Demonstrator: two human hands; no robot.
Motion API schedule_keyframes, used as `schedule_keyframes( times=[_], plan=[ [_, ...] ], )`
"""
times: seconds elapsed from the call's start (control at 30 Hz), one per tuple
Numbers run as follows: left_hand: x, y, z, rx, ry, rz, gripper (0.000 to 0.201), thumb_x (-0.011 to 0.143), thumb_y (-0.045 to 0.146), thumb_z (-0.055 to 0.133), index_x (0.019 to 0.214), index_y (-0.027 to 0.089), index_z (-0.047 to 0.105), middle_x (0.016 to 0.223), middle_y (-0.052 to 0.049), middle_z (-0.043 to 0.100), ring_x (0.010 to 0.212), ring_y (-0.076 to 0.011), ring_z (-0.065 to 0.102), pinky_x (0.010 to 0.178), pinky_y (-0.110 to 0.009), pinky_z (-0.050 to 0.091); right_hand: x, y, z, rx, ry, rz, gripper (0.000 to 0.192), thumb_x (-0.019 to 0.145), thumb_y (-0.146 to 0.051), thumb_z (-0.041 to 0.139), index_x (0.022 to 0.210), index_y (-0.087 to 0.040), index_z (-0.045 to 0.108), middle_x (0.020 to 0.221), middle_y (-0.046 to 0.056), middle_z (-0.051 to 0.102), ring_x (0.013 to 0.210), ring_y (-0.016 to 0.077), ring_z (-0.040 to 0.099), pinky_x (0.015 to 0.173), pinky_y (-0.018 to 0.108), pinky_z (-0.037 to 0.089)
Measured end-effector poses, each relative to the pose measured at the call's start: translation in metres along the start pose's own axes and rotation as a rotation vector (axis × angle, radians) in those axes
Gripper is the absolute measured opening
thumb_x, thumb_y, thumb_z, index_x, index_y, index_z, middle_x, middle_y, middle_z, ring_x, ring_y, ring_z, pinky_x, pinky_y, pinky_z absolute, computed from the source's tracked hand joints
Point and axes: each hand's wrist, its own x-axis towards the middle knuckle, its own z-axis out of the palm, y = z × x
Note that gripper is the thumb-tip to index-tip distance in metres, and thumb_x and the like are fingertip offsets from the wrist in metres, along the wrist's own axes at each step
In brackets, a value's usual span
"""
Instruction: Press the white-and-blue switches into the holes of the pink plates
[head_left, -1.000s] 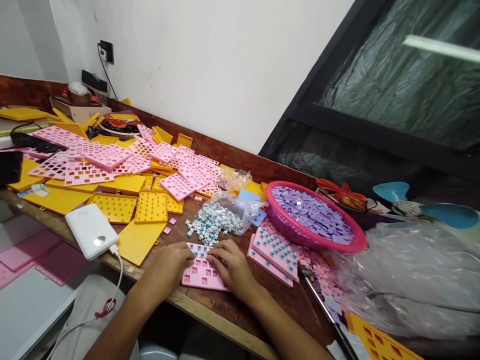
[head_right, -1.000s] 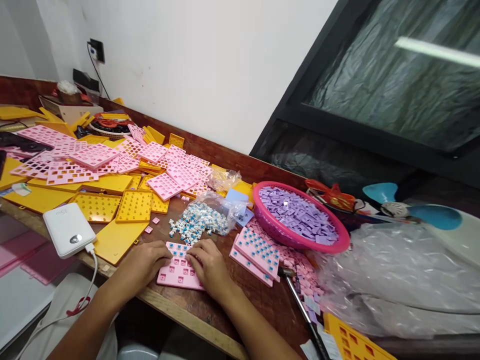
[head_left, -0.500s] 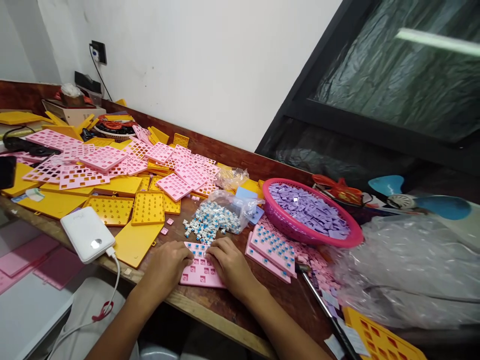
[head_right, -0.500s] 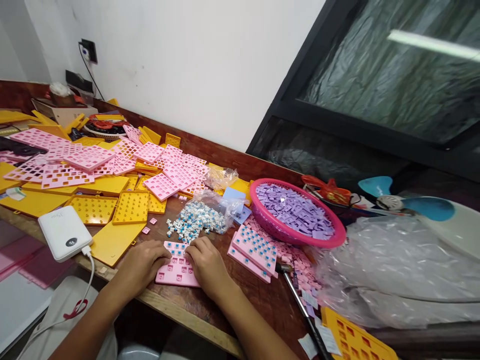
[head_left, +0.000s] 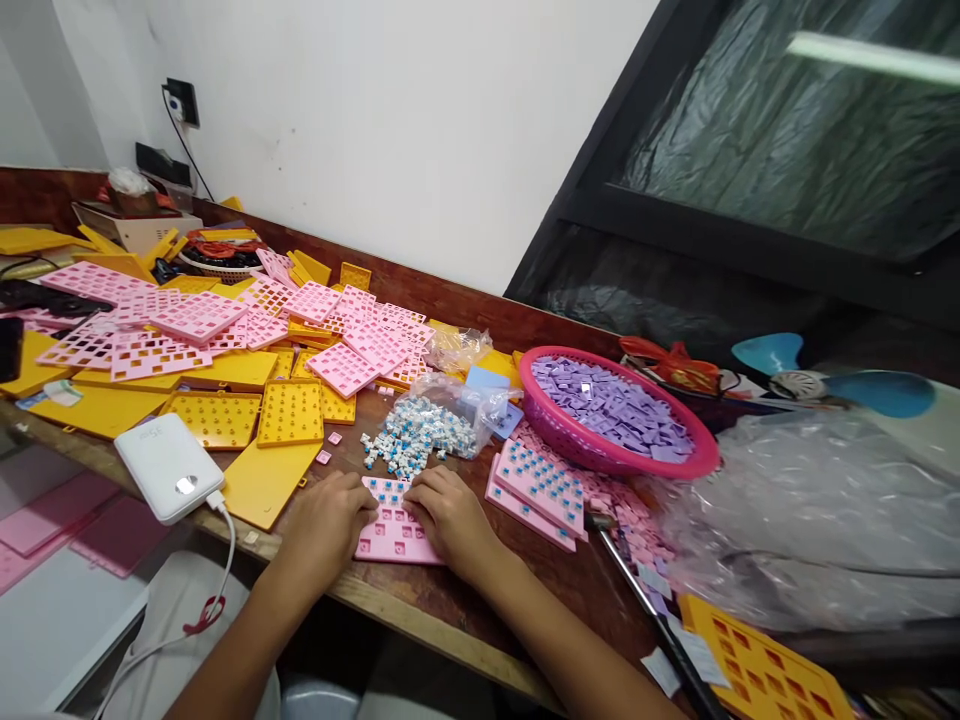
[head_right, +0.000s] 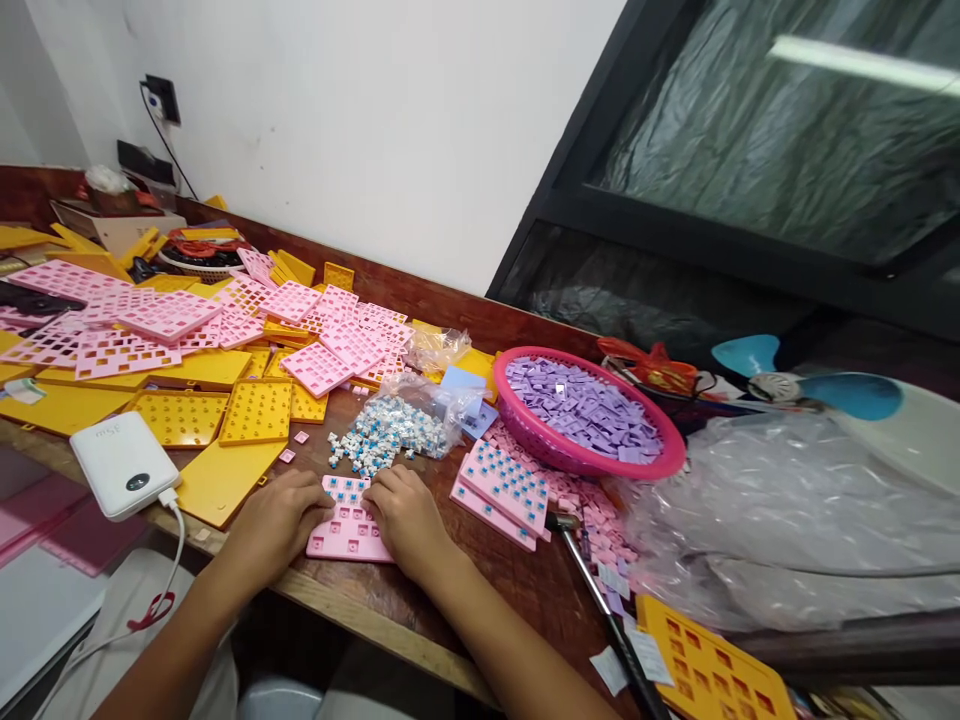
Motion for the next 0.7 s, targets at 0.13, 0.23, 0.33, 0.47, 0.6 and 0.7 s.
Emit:
schedule_keyframes(
  times=[0.13,0.23,0.33,0.47,0.6,0.7],
  plan=[
    [0.000,-0.005,-0.008,-0.131,-0.023,-0.002,0.012,0.091,0.022,0.065,0.088,0.025,0.077,0.089,-0.001,0.071,0.092,-0.0201,0.064,0.078,-0.030,0.043,-0.002,-0.001,0.000,0.028,0.004,0.005,0.013,0.096,-0.016,0.064,0.087,-0.018,0.073,0.088,0.008,0.069,0.086,0.0220,0.058,0.080,0.035,0.049],
    [0.003,-0.012,-0.012,-0.256,-0.022,0.061,0.010,0.090,0.025,0.067,0.087,0.024,0.076,0.091,-0.001,0.070,0.088,-0.0184,0.065,0.077,-0.028,0.046,-0.004,0.002,-0.005,0.140,0.033,0.028,0.008,0.094,-0.019,0.068,0.088,-0.020,0.074,0.089,0.006,0.070,0.087,0.0218,0.060,0.080,0.035,0.049],
    [0.013,-0.022,-0.006,-0.292,0.141,0.106,0.019,0.097,0.027,0.057,0.102,0.023,0.075,0.109,-0.005,0.070,0.102,-0.0198,0.064,0.090,-0.031,0.049,-0.004,0.011,-0.010,0.238,0.117,0.094,0.010,0.096,-0.023,0.065,0.098,-0.021,0.075,0.096,0.007,0.071,0.093,0.0221,0.062,0.083,0.036,0.050],
    [0.028,-0.034,0.012,-0.097,0.201,0.157,0.044,0.097,0.007,0.043,0.130,0.025,0.067,0.142,-0.007,0.061,0.129,-0.0247,0.054,0.111,-0.042,0.040,0.003,0.024,-0.009,0.174,0.155,0.114,0.033,0.099,-0.013,0.052,0.127,-0.023,0.066,0.122,0.010,0.068,0.114,0.0246,0.059,0.100,0.043,0.048],
    [0.032,-0.038,0.025,-0.001,0.097,0.221,0.049,0.093,0.003,0.047,0.131,0.027,0.067,0.142,-0.006,0.062,0.127,-0.0262,0.055,0.108,-0.044,0.042,0.008,0.026,-0.004,0.020,-0.037,0.072,0.047,0.095,-0.007,0.053,0.136,-0.027,0.062,0.143,0.009,0.058,0.127,0.0282,0.051,0.108,0.049,0.042],
    [0.031,-0.039,0.025,-0.004,0.115,0.176,0.042,0.094,0.005,0.047,0.122,0.024,0.072,0.135,-0.008,0.065,0.121,-0.0256,0.058,0.105,-0.042,0.044,0.007,0.024,-0.003,-0.007,-0.068,0.087,0.044,0.094,-0.008,0.054,0.133,-0.024,0.064,0.145,0.010,0.056,0.129,0.0294,0.049,0.109,0.050,0.042]
  ],
)
